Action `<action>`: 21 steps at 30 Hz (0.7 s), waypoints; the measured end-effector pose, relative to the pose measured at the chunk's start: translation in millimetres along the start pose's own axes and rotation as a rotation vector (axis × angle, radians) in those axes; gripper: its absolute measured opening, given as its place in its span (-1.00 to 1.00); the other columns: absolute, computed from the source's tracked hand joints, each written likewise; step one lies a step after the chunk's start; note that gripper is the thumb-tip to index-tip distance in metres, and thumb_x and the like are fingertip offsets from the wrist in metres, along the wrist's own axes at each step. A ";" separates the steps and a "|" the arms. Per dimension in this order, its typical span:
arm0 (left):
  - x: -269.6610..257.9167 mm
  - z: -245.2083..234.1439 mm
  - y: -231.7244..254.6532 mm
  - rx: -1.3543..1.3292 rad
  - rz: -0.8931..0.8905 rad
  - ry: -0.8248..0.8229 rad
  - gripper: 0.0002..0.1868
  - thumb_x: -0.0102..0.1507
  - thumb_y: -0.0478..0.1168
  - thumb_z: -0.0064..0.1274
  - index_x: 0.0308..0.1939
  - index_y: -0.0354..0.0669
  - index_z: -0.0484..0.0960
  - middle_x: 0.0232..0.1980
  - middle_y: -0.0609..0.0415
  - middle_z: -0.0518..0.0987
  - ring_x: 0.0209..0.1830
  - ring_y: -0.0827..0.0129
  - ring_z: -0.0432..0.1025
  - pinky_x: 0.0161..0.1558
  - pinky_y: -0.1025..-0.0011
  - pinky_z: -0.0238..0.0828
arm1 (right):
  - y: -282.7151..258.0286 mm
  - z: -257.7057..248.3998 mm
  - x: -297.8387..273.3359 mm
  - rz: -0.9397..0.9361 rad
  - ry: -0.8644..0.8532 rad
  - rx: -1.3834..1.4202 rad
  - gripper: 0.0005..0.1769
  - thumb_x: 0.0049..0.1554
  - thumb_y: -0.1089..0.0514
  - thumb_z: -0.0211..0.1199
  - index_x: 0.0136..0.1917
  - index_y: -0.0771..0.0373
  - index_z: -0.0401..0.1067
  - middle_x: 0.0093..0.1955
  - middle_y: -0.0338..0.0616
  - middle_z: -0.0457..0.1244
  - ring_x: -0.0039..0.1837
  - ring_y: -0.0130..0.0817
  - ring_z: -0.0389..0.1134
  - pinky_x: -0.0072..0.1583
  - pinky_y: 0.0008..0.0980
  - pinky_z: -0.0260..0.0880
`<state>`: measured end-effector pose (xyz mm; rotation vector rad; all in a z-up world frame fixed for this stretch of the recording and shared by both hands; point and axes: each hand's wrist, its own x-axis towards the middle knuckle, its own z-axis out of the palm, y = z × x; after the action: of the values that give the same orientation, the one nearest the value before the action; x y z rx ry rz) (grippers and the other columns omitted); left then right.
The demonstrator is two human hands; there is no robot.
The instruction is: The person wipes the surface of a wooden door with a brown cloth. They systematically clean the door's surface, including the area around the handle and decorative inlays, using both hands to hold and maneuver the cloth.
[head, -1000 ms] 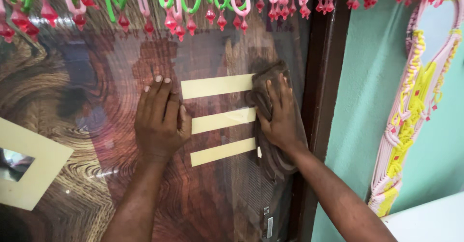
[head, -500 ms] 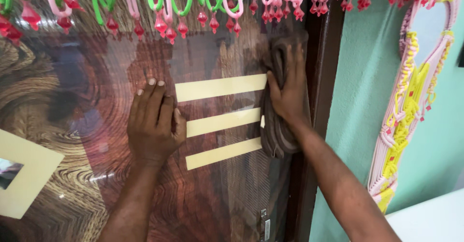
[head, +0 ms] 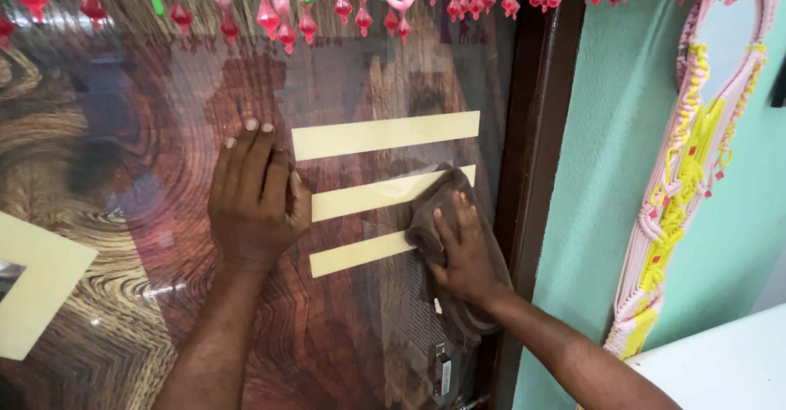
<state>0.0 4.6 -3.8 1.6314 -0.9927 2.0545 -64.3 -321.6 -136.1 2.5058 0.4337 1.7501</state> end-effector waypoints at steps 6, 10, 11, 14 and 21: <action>2.4 -2.0 -0.1 -0.010 0.007 0.011 -0.71 0.24 -0.30 0.09 0.00 -0.40 0.64 0.28 -0.23 0.55 0.42 -0.04 0.40 0.47 0.00 0.29 | 1.5 -27.5 49.5 0.073 -0.094 -0.045 0.02 0.06 0.16 0.32 0.66 0.08 -0.12 0.71 0.26 -0.34 0.71 0.22 -0.32 0.61 0.26 -0.26; 2.6 -2.2 0.7 -0.019 0.002 0.011 -0.73 0.23 -0.30 0.09 -0.03 -0.39 0.63 0.27 -0.23 0.55 0.42 -0.05 0.40 0.46 0.00 0.30 | 16.3 -44.6 113.2 0.077 0.124 0.027 -0.10 0.23 0.13 0.30 0.70 0.15 -0.06 0.75 0.23 -0.27 0.76 0.22 -0.25 0.67 0.20 -0.21; 3.2 -1.7 0.6 -0.019 -0.001 0.013 -0.74 0.23 -0.31 0.09 -0.04 -0.38 0.62 0.27 -0.23 0.55 0.41 -0.05 0.40 0.45 0.00 0.30 | 20.0 -46.7 127.8 0.082 0.193 0.067 -0.14 0.29 0.11 0.30 0.71 0.17 -0.05 0.77 0.22 -0.25 0.78 0.23 -0.24 0.69 0.17 -0.18; 3.8 -2.2 0.3 -0.009 0.006 0.013 -0.70 0.22 -0.30 0.08 -0.01 -0.41 0.63 0.27 -0.23 0.55 0.41 -0.05 0.40 0.45 0.00 0.31 | 23.1 -49.3 159.8 0.163 0.336 0.101 -0.18 0.32 0.09 0.29 0.72 0.17 0.01 0.78 0.22 -0.21 0.79 0.23 -0.20 0.70 0.15 -0.16; 2.6 -1.5 -0.5 -0.029 0.000 0.015 -0.71 0.23 -0.29 0.08 -0.01 -0.41 0.62 0.28 -0.24 0.54 0.42 -0.06 0.39 0.43 -0.03 0.31 | -39.2 -31.8 135.0 0.008 0.182 0.078 -0.06 0.10 0.02 0.43 0.63 0.10 0.05 0.70 0.20 -0.17 0.71 0.24 -0.19 0.63 0.15 -0.19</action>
<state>-1.5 5.6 -1.3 1.5988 -1.0126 2.0400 -58.5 -252.7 -9.7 2.4098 0.5120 2.0118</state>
